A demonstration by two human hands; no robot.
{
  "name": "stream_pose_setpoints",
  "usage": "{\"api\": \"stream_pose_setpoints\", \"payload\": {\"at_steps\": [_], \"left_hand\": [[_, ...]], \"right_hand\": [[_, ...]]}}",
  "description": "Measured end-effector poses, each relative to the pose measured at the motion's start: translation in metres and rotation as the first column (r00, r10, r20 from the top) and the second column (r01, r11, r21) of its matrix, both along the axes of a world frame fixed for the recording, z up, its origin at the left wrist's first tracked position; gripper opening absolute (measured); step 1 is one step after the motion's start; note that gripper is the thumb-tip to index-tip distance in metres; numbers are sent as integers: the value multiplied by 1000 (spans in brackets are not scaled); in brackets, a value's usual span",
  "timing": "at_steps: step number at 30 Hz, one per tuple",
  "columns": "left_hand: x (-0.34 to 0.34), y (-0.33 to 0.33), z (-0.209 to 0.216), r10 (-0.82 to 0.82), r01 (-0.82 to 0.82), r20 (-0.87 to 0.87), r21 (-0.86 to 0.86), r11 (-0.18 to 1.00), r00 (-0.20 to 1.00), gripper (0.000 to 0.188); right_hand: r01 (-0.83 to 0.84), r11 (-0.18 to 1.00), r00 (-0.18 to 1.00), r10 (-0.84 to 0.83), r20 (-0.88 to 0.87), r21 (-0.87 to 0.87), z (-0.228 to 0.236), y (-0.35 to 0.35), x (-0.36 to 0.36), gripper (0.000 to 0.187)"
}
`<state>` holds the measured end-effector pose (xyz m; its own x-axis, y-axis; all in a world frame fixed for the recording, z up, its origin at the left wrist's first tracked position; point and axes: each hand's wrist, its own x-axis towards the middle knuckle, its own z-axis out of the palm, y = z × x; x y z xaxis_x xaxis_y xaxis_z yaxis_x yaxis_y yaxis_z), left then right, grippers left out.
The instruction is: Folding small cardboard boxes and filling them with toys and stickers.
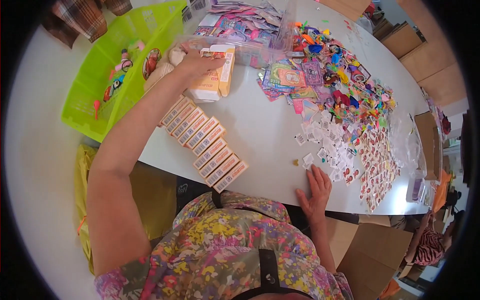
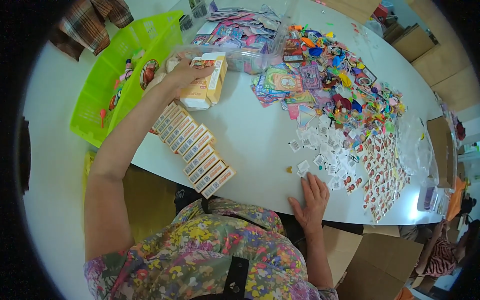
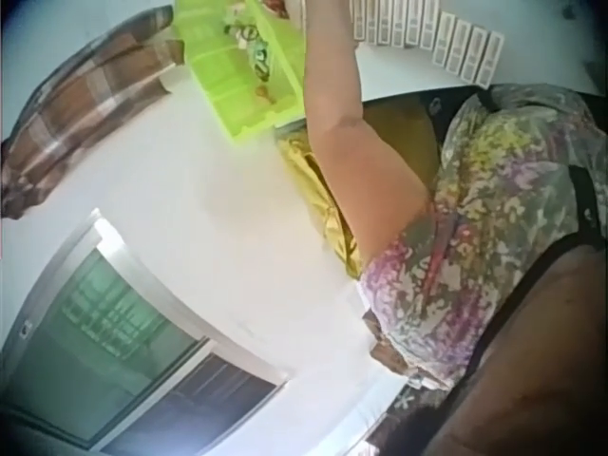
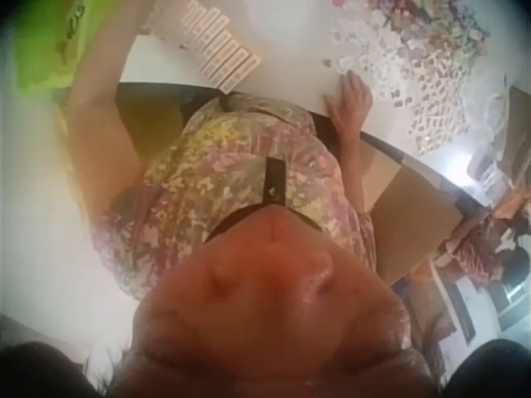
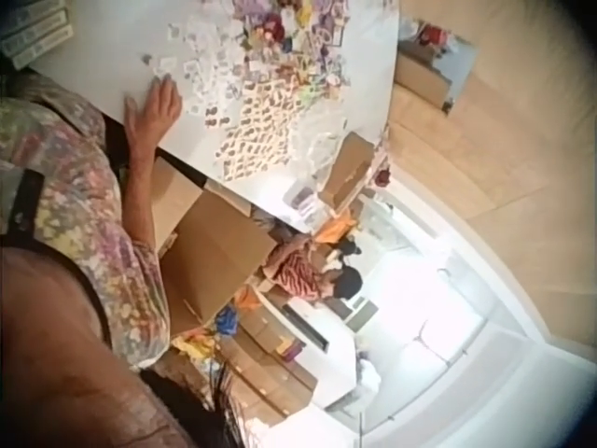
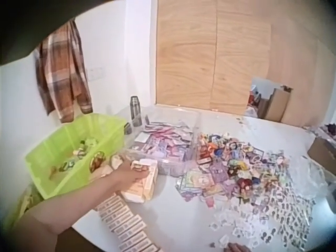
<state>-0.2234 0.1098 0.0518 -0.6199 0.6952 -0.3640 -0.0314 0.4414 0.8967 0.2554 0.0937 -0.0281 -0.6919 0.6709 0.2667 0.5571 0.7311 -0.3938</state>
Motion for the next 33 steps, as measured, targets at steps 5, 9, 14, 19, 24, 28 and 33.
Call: {"api": "stream_pose_setpoints", "payload": {"at_steps": [5, 9, 14, 19, 24, 28, 33], "left_hand": [[-17, -4, -9, -34, 29, 113, 49, 998, 993, 113], [-23, -5, -9, -52, 42, 383, 34, 999, 922, 95], [1, -10, 4, -66, 64, 250, 17, 998, 966, 40], [9, -7, 2, -145, 142, 26, 106, 984, 989, 72], [61, -8, 13, -51, 75, -171, 142, 987, 984, 93], [101, -43, 66, -282, 215, 132, 375, 902, 950, 70], [137, -82, 67, -344, 160, 265, 533, 831, 901, 60]], "right_hand": [[9, 1000, 999, -9, 41, 14, 5, 0, -10, 56], [-5, 1000, 999, 6, -38, 7, 5, 0, -10, 51], [-221, 934, 918, 103, -383, -280, 49, 25, -117, 58], [-343, 679, 847, -76, -527, -649, 20, 53, -264, 73], [-564, 205, 737, -313, -599, -800, 23, 52, -273, 64], [-654, 372, 628, -219, -747, -659, 66, 56, -233, 55], [-456, 772, 712, 17, -702, -443, 115, 36, -187, 56]]}}
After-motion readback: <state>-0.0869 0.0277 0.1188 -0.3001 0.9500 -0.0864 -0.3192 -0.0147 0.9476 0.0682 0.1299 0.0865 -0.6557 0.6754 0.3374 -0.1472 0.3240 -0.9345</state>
